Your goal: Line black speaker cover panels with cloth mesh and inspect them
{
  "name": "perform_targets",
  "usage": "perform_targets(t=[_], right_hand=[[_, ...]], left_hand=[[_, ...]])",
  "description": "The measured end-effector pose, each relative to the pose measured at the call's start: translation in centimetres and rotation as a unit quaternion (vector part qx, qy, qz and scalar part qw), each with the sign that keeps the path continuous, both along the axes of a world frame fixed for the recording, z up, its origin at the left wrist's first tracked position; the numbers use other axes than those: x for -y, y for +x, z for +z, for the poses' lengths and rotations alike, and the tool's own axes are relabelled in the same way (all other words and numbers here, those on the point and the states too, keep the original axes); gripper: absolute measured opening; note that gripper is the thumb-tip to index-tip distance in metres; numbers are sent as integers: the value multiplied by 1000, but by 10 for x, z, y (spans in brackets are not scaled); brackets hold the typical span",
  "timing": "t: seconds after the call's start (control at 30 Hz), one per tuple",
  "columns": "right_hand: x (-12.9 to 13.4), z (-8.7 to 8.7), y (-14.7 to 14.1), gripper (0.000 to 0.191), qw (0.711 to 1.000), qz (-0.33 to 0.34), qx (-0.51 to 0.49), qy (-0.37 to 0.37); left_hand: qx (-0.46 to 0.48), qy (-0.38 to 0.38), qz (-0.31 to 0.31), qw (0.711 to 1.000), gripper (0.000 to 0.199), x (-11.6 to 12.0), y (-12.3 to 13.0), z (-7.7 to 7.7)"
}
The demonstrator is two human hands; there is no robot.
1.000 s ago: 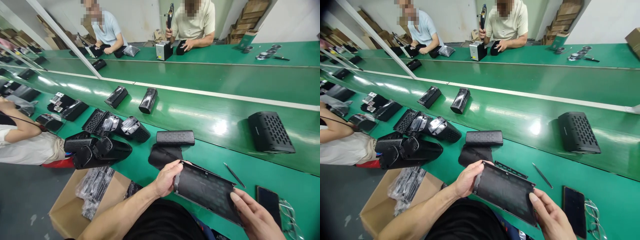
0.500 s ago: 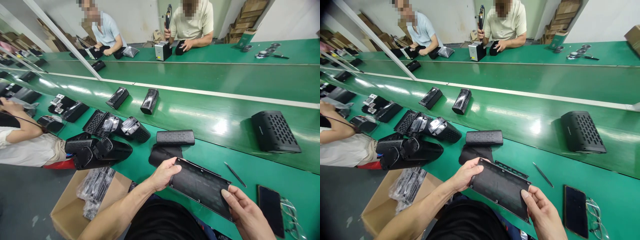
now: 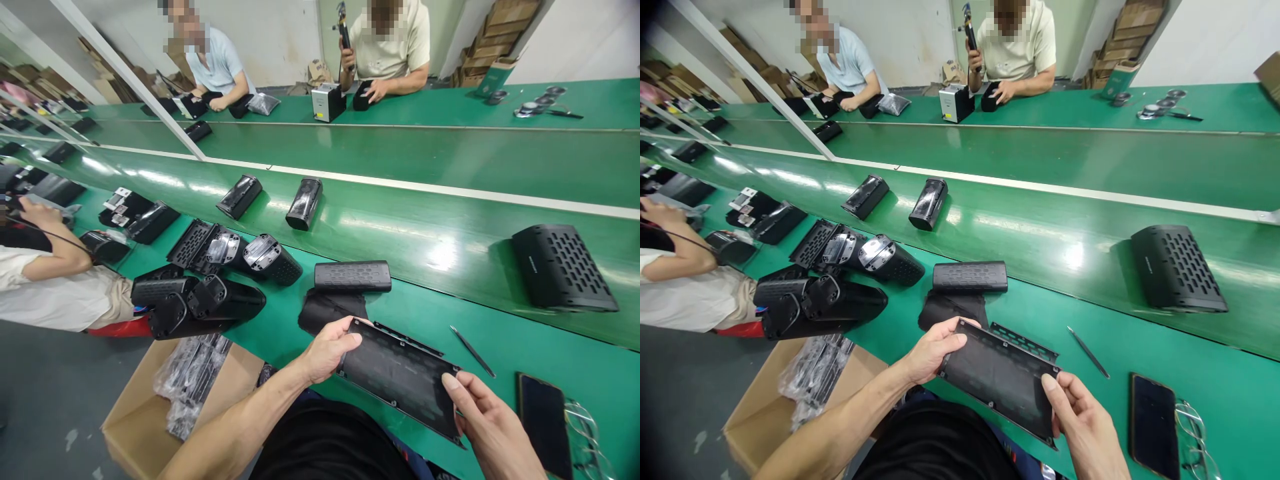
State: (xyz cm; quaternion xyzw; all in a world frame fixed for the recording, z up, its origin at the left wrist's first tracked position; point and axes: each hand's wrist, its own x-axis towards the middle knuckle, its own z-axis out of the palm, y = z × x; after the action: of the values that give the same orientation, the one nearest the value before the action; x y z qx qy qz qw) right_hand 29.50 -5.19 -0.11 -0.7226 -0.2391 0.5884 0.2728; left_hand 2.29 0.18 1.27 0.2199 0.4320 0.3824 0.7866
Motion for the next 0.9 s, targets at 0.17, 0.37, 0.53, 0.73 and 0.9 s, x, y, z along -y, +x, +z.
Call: perform_targets(t=[0.17, 0.37, 0.53, 0.73, 0.9], right_hand=[[-2, 1, -5, 67, 999, 9, 24, 18], [0, 1, -4, 53, 993, 44, 64, 89], [-16, 4, -9, 65, 971, 102, 164, 139], [-26, 6, -21, 48, 949, 147, 235, 150], [-23, 2, -16, 54, 957, 149, 221, 115]], left_hand=[[-24, -11, 0, 1000, 41, 0, 0, -1], [-51, -16, 5, 999, 34, 2, -1, -4], [-61, -11, 5, 998, 27, 4, 2, -7], [-62, -8, 3, 998, 29, 4, 5, -5], [-53, -9, 8, 999, 32, 3, 7, 1]])
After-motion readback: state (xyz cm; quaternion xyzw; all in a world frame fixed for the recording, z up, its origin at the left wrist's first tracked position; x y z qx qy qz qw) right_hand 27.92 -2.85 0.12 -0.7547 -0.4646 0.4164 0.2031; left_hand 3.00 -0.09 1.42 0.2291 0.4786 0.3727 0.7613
